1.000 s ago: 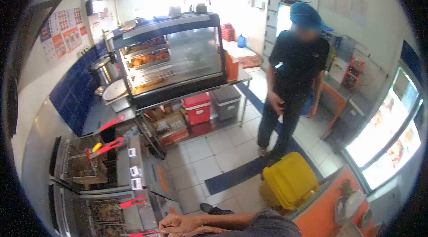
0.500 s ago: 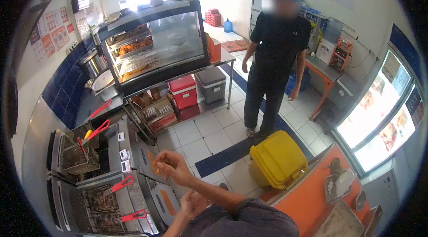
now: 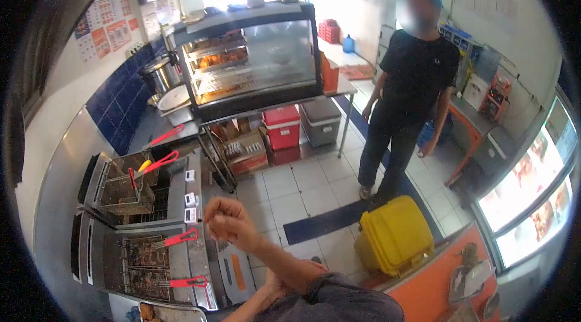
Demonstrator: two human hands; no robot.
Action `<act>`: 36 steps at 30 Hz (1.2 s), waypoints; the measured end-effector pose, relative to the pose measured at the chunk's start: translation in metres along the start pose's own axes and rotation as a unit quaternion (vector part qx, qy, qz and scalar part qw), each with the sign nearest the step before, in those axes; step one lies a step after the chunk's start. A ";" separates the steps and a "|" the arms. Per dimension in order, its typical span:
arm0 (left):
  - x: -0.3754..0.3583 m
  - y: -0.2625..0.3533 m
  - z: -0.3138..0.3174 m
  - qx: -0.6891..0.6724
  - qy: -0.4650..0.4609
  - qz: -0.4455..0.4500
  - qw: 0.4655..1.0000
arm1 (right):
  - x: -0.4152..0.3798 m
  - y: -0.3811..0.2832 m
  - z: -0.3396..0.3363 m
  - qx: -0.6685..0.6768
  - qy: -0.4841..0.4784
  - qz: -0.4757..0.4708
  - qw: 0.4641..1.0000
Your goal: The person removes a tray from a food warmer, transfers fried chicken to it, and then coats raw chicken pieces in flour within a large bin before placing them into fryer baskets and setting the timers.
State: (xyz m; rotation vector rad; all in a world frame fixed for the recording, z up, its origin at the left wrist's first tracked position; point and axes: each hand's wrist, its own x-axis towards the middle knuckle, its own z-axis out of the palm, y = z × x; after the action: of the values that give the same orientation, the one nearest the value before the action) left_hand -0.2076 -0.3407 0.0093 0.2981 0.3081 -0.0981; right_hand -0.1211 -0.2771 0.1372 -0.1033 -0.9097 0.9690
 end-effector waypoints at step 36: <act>-0.007 0.045 0.016 0.193 -0.013 0.342 0.920 | 0.087 0.029 0.011 -0.655 0.080 -0.374 0.651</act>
State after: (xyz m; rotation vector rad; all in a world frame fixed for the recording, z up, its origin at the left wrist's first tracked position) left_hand -0.2034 -0.3022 0.0383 0.7818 0.1417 0.5344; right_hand -0.1274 -0.1982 0.1843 -0.9511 -1.1766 -0.6319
